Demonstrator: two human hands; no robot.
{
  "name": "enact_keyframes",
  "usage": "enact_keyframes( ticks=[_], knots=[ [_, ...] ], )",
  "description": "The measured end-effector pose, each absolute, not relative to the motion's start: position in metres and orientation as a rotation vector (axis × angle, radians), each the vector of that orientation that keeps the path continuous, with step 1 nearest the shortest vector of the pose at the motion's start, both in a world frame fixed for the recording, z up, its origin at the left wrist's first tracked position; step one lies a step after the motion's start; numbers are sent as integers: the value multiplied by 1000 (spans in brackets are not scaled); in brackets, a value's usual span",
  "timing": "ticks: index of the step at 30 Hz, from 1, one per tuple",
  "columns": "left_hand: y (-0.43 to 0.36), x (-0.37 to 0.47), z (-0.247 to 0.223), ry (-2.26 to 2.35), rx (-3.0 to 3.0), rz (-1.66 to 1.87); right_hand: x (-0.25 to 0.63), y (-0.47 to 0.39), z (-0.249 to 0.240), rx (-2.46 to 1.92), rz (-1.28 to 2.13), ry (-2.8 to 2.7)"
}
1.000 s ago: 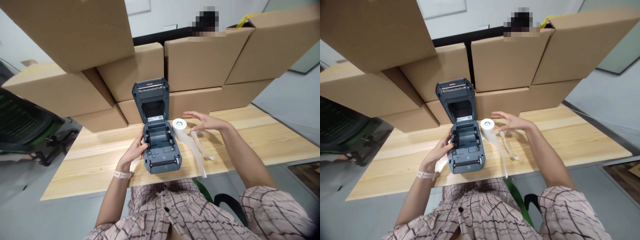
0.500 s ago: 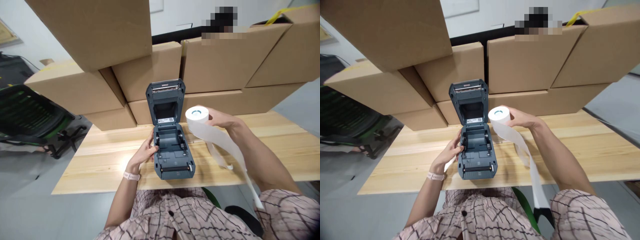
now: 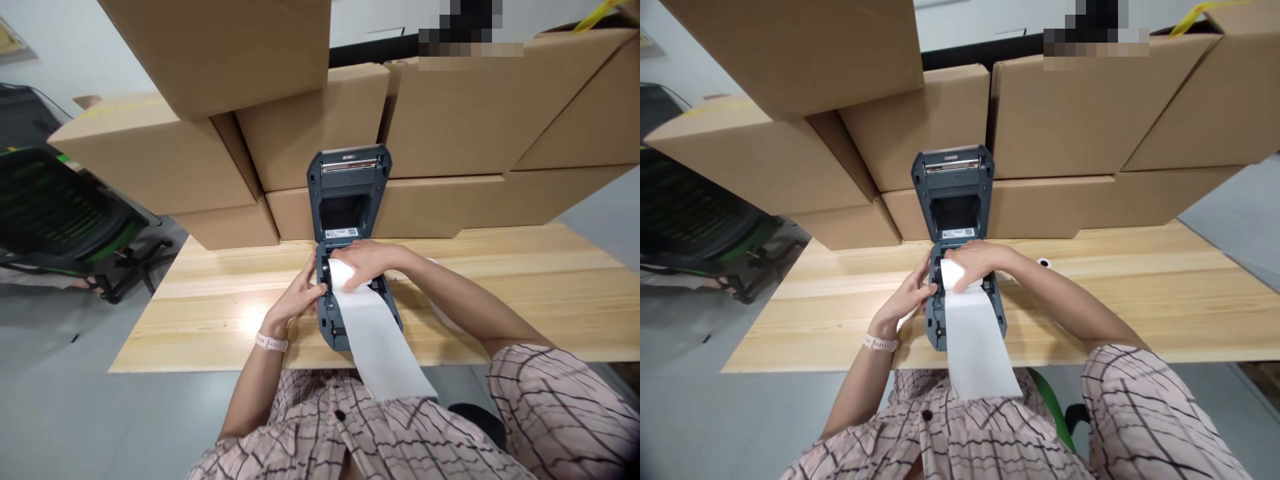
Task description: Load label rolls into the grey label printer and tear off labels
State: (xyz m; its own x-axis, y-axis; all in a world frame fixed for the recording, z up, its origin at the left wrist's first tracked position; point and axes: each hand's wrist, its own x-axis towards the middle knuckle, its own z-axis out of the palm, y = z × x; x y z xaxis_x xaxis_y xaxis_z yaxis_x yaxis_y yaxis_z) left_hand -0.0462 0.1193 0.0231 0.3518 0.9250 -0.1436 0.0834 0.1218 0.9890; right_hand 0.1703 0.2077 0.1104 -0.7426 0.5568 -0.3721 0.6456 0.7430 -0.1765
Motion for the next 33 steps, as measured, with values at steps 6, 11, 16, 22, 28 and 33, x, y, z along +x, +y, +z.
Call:
enact_keyframes(
  ticks=[6, 11, 16, 22, 28, 33],
  knots=[
    [120, -48, 20, 1053, 1330, 761, 178, 194, 97, 989, -474, 2717],
    [118, -45, 19, 1066, 1313, 844, 217, 138, 81, 1051, -524, 3098],
    [116, -45, 19, 1081, 1303, 827, 230, 75, 54, 1040, -472, 3213],
    [115, -43, 19, 1104, 1310, 872, 214, 57, 39, 1192, -342, 3301],
    [111, -40, 19, 1085, 1314, 896, 219, 58, 38, 1108, -313, 3344],
    [111, -38, 17, 1115, 1321, 937, 219, 55, 36, 1124, -299, 3355]
  ],
)
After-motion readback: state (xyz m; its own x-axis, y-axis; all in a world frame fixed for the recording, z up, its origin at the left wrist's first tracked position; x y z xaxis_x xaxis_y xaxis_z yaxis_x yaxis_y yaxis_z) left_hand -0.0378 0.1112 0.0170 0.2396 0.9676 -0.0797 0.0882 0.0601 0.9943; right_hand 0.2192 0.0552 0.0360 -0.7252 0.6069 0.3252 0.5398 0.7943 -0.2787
